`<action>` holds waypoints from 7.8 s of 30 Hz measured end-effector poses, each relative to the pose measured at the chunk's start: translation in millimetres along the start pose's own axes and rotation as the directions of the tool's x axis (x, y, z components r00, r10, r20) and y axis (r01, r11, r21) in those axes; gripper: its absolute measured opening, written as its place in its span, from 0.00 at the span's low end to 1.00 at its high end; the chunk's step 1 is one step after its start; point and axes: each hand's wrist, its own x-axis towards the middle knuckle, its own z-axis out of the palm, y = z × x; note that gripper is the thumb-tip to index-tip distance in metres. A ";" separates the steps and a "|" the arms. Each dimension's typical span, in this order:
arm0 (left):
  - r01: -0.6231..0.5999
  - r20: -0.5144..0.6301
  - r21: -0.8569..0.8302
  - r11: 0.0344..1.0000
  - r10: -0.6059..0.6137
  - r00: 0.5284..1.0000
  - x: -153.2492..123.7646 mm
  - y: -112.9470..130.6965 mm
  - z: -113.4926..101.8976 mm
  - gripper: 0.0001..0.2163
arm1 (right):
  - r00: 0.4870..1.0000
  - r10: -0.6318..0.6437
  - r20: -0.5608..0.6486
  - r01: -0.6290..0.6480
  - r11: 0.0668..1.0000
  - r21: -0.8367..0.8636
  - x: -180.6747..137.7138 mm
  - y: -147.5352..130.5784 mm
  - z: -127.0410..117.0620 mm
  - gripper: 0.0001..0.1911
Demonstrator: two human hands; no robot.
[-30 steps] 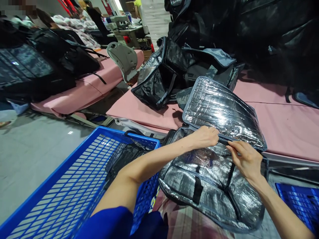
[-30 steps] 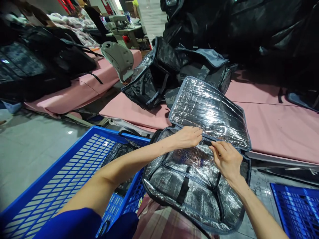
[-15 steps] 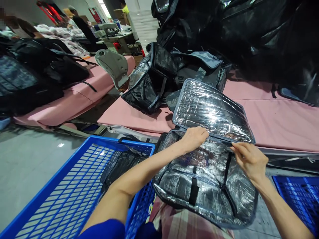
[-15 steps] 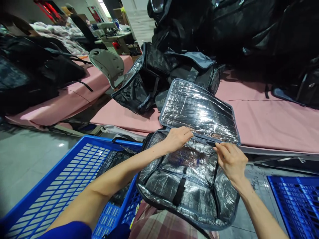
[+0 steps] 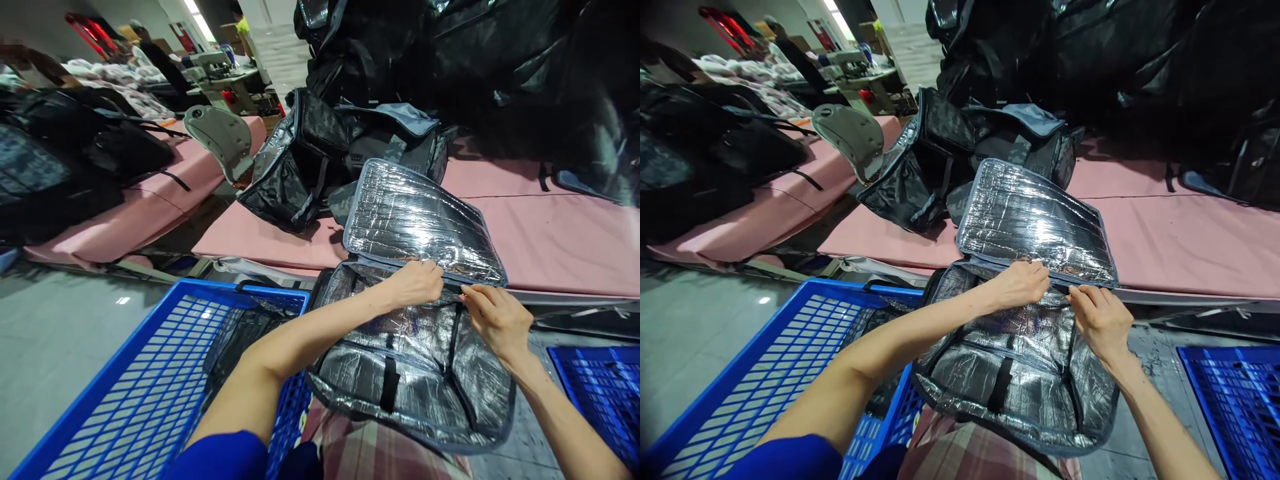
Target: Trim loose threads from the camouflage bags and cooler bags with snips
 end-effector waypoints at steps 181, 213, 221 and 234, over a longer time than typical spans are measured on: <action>0.435 0.263 -0.309 0.846 -0.363 0.894 -45.4 -112.0 -60.7 0.08 | 0.968 -0.244 0.050 0.248 0.964 -0.097 111.4 -47.1 11.3 0.09; 0.423 0.220 -0.306 0.853 -0.369 0.903 -45.1 -109.1 -59.7 0.07 | 0.883 -0.465 0.062 0.466 0.855 -0.228 112.3 -45.6 0.3 0.14; 0.432 0.215 -0.303 0.850 -0.381 0.899 -46.5 -107.3 -61.9 0.07 | 0.960 -0.227 0.164 0.188 0.957 0.220 121.4 -26.5 18.0 0.08; 0.438 0.252 -0.318 0.841 -0.370 0.894 -43.5 -110.7 -61.4 0.07 | 0.967 -0.256 0.013 0.256 0.967 0.016 106.4 -29.0 12.9 0.07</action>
